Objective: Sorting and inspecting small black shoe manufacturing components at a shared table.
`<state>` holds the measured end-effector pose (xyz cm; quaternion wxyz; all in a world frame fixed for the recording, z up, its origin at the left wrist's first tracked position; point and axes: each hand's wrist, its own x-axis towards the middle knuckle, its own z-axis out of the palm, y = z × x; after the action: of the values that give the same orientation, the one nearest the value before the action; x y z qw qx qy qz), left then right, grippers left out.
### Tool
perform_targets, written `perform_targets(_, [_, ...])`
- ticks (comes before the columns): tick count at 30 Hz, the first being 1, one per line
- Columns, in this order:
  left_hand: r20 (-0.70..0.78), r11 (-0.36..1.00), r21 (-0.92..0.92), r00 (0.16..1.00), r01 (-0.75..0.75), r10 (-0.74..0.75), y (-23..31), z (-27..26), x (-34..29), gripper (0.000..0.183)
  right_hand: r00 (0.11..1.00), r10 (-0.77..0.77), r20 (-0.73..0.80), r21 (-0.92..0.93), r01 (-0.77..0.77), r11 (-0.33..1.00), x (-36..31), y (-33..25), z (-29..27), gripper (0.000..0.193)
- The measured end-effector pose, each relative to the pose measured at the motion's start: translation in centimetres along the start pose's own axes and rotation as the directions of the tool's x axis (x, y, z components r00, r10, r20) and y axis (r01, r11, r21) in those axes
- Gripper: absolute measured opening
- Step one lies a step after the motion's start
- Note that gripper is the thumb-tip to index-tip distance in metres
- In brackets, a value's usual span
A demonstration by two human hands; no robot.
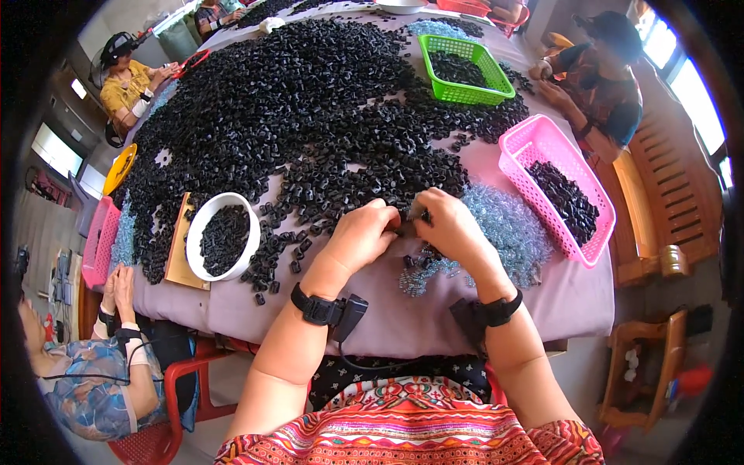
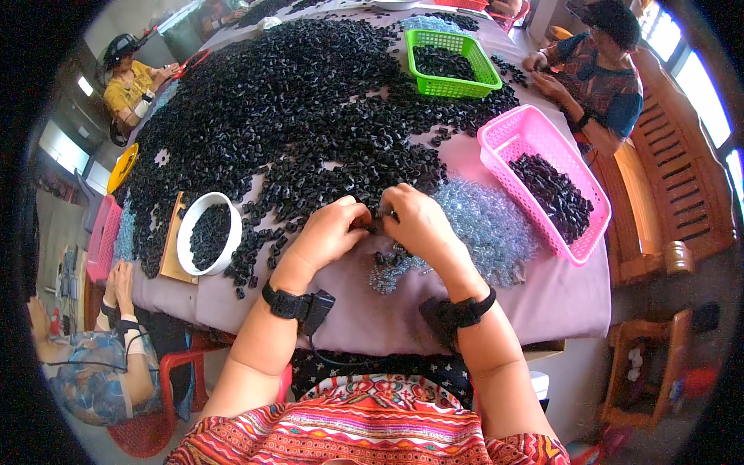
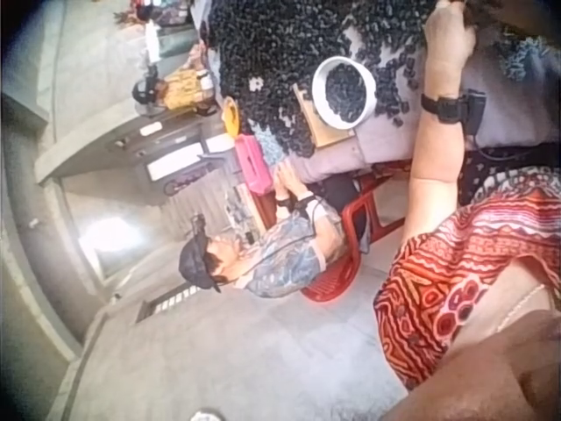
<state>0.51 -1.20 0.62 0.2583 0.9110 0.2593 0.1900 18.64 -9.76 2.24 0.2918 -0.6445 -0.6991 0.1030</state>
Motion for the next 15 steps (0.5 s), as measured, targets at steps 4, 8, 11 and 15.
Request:
perform_targets(4, [-0.201, 0.992, -0.092, 0.974, 0.088, -0.105, -0.5, -0.2, 0.6, 0.013, 0.980, 0.195, -0.039, 0.130, -0.189, 0.973, 0.3, -0.8, -1.0, 0.017])
perform_targets(8, [-0.292, 0.989, -0.150, 0.955, 0.014, -0.058, -0.8, 0.3, 1.0, 0.017, 0.975, 0.214, -0.062, 0.149, -0.203, 0.968, 0.3, -0.6, -0.5, 0.017])
perform_targets(11, [-0.292, 0.991, -0.112, 0.956, -0.073, 0.037, -0.4, 0.8, 1.3, 0.018, 0.986, 0.155, -0.065, 0.117, -0.147, 0.982, 0.2, 0.0, -0.2, 0.017])
perform_targets(15, [-0.187, 0.988, 0.100, 0.973, -0.119, 0.136, -0.5, 1.4, 1.1, 0.021, 0.984, 0.164, -0.067, 0.081, -0.159, 0.984, 0.3, 0.2, -0.1, 0.017])
